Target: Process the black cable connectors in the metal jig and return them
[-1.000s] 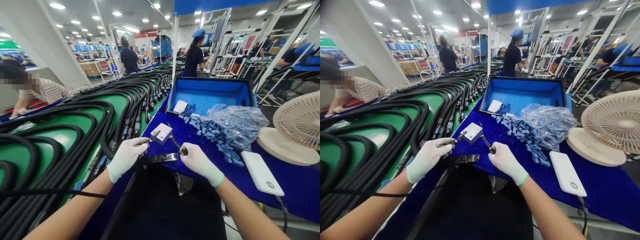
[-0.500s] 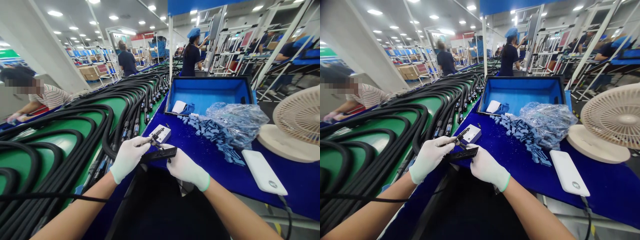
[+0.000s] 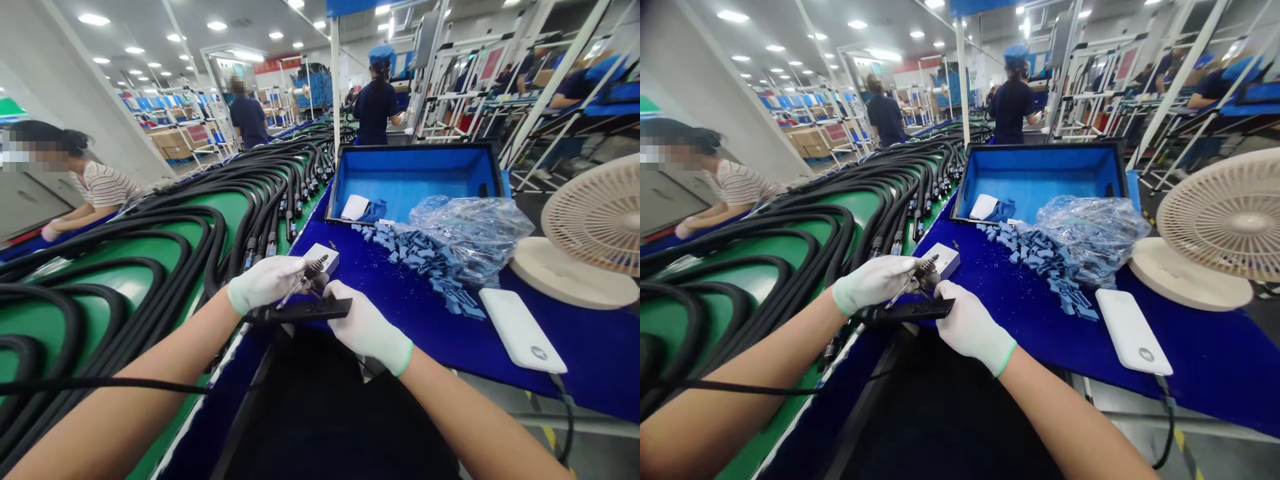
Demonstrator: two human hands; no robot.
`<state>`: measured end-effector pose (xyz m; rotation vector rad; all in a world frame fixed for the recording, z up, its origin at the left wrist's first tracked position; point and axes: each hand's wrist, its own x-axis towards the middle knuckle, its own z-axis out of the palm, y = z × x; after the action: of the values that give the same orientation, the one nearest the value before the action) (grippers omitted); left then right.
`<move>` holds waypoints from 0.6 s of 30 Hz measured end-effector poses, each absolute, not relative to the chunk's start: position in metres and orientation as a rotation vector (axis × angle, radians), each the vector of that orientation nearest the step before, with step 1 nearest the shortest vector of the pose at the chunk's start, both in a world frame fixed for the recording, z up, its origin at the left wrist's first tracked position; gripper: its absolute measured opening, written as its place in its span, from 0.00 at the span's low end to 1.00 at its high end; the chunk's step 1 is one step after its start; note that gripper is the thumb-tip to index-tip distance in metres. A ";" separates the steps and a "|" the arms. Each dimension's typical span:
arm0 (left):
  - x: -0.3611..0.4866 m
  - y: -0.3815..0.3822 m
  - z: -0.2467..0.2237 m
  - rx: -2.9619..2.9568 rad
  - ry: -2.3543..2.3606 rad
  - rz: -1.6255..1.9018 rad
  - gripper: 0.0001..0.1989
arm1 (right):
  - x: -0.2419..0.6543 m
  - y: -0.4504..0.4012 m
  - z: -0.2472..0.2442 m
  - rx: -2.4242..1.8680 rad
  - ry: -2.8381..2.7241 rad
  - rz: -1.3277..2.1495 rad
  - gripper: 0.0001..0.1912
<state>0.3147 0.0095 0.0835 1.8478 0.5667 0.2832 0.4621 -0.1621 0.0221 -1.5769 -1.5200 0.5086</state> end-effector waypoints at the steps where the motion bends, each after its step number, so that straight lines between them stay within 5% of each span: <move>1: 0.320 0.014 0.078 1.727 0.513 0.251 0.26 | 0.463 -0.163 0.025 -1.577 -1.497 0.525 0.11; 3: 0.327 0.021 0.067 1.493 0.417 0.200 0.27 | 0.464 -0.166 0.032 -1.571 -1.470 0.554 0.14; 6: 0.329 0.022 0.063 1.410 0.412 0.238 0.29 | 0.469 -0.170 0.037 -1.648 -1.490 0.670 0.04; 18: 0.328 0.000 0.112 2.293 0.755 0.242 0.24 | 0.473 -0.148 0.005 -1.852 -1.444 0.580 0.03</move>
<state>0.3277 0.0004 0.1119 2.2926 0.7551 0.2420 0.4728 -0.1478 0.0055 -1.8517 -1.4438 0.5804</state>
